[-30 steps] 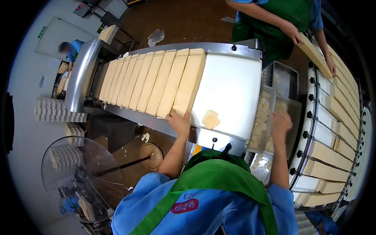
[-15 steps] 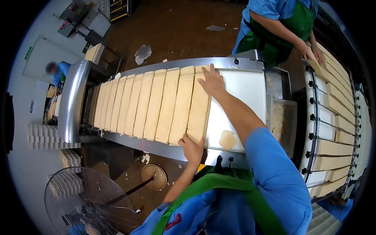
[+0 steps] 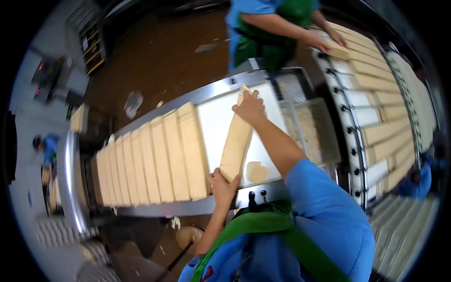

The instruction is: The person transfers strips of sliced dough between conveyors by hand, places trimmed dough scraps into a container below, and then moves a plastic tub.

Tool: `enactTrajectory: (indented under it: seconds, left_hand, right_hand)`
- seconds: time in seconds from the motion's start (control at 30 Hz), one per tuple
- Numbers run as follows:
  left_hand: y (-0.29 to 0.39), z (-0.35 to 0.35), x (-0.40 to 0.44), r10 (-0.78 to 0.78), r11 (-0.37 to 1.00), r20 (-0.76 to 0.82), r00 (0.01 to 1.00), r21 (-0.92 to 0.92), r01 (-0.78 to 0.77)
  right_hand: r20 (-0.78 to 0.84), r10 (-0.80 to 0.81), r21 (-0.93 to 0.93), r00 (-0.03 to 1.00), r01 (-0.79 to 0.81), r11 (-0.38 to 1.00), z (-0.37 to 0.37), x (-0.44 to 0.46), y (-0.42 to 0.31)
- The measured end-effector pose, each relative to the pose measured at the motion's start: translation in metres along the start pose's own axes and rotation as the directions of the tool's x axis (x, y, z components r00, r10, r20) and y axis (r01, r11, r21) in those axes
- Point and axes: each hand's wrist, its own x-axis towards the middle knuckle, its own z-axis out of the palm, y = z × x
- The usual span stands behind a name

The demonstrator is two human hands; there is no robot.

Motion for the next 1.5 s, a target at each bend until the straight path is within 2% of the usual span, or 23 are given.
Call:
enactTrajectory:
  seconds: [0.07, 0.1, 0.13, 0.27, 0.3, 0.37, 0.47, 0.53, 0.6, 0.67, 0.7, 0.73, 0.8, 0.83, 0.87, 0.93, 1.0, 1.13, 1.23, 1.3, 1.33, 1.4, 1.5]
  left_hand:
    - [-0.001, 0.011, 0.004, 0.014, 0.996, 0.099, 0.995, -0.087, -0.005]
    - [-0.001, 0.015, 0.006, 0.015, 0.999, 0.144, 0.989, -0.043, -0.009]
    - [0.002, 0.019, 0.008, 0.014, 1.000, 0.184, 0.983, 0.006, -0.015]
    - [0.045, 0.027, 0.010, 0.021, 0.988, 0.072, 0.997, 0.153, -0.032]
    - [0.044, 0.037, 0.012, 0.080, 0.990, 0.014, 0.997, 0.120, -0.081]
    - [0.070, 0.049, 0.010, 0.184, 0.983, -0.038, 0.982, 0.028, -0.183]
    - [0.118, 0.072, 0.007, 0.313, 0.949, -0.015, 0.950, -0.043, -0.313]
    - [0.160, 0.087, 0.004, 0.376, 0.925, 0.014, 0.926, -0.053, -0.375]
    - [0.208, 0.102, 0.000, 0.586, 0.807, 0.050, 0.809, -0.124, -0.577]
    - [0.252, 0.119, -0.004, 0.611, 0.779, 0.050, 0.790, -0.216, -0.589]
    - [0.273, 0.127, -0.005, 0.686, 0.719, 0.063, 0.725, -0.214, -0.662]
    - [0.292, 0.137, -0.004, 0.753, 0.653, 0.075, 0.654, -0.210, -0.728]
    - [0.319, 0.158, 0.003, 0.785, 0.616, 0.054, 0.618, -0.174, -0.768]
    - [0.328, 0.168, 0.011, 0.812, 0.581, 0.114, 0.572, -0.245, -0.776]
    - [0.337, 0.179, 0.018, 0.836, 0.548, 0.172, 0.521, -0.315, -0.775]
    - [0.352, 0.190, 0.022, 0.819, 0.574, 0.196, 0.539, -0.293, -0.765]
    - [0.366, 0.196, 0.024, 0.801, 0.592, 0.334, 0.496, -0.319, -0.740]
    - [0.376, 0.220, 0.022, 0.780, 0.615, 0.357, 0.515, -0.283, -0.736]
    - [0.381, 0.237, 0.021, 0.768, 0.626, 0.365, 0.526, -0.257, -0.736]
    - [0.387, 0.251, 0.020, 0.764, 0.632, 0.363, 0.534, -0.252, -0.733]
    - [0.389, 0.256, 0.020, 0.758, 0.637, 0.379, 0.531, -0.253, -0.728]
    - [0.395, 0.265, 0.017, 0.751, 0.641, 0.397, 0.528, -0.249, -0.726]
    - [0.404, 0.277, 0.010, 0.740, 0.657, 0.427, 0.520, -0.294, -0.694]
  right_hand:
    - [-0.111, 0.089, 0.105, 0.990, -0.078, 0.991, 0.000, 0.008, 0.038]
    - [-0.206, 0.017, -0.043, 0.978, -0.027, 0.999, 0.010, 0.010, 0.055]
    - [-0.137, 0.057, -0.080, 0.989, -0.068, 0.995, -0.001, 0.001, 0.054]
    - [-0.076, 0.312, 0.291, 0.947, -0.278, 0.915, -0.036, -0.027, 0.084]
    - [-0.095, 0.349, 0.306, 0.932, -0.306, 0.901, -0.047, -0.035, 0.102]
    - [-0.152, 0.407, 0.550, 0.901, -0.266, 0.792, -0.068, -0.050, 0.142]
    - [-0.337, 0.507, 0.671, 0.793, -0.175, 0.721, -0.103, -0.070, 0.215]
    - [-0.336, 0.597, 0.674, 0.728, -0.256, 0.692, -0.145, -0.082, 0.263]
    - [-0.334, 0.648, 0.723, 0.684, -0.256, 0.642, -0.177, -0.085, 0.314]
    - [-0.393, 0.691, 0.663, 0.607, -0.334, 0.670, -0.205, -0.081, 0.359]
    - [-0.406, 0.708, 0.651, 0.578, -0.360, 0.668, -0.215, -0.075, 0.380]
    - [-0.407, 0.709, 0.657, 0.576, -0.354, 0.665, -0.224, -0.069, 0.401]
    - [-0.356, 0.712, 0.549, 0.605, -0.482, 0.683, -0.241, -0.057, 0.441]
    - [-0.344, 0.679, 0.410, 0.648, -0.547, 0.730, -0.243, -0.049, 0.464]
    - [-0.339, 0.679, 0.419, 0.652, -0.541, 0.729, -0.245, -0.041, 0.488]
    - [-0.265, 0.608, 0.173, 0.748, -0.584, 0.793, -0.250, -0.030, 0.521]
    - [-0.301, 0.598, 0.174, 0.743, -0.574, 0.800, -0.254, -0.017, 0.545]
    - [-0.316, 0.596, 0.152, 0.738, -0.581, 0.800, -0.267, -0.004, 0.568]
    - [-0.212, 0.636, 0.236, 0.742, -0.593, 0.770, -0.269, 0.003, 0.580]
    - [-0.421, 0.670, 0.227, 0.612, -0.644, 0.731, -0.260, 0.010, 0.588]
    - [-0.418, 0.672, 0.230, 0.612, -0.644, 0.730, -0.257, 0.012, 0.594]
    - [-0.588, 0.598, 0.160, 0.544, -0.647, 0.746, -0.256, 0.014, 0.600]
    - [-0.438, 0.642, 0.136, 0.629, -0.660, 0.739, -0.271, 0.008, 0.610]
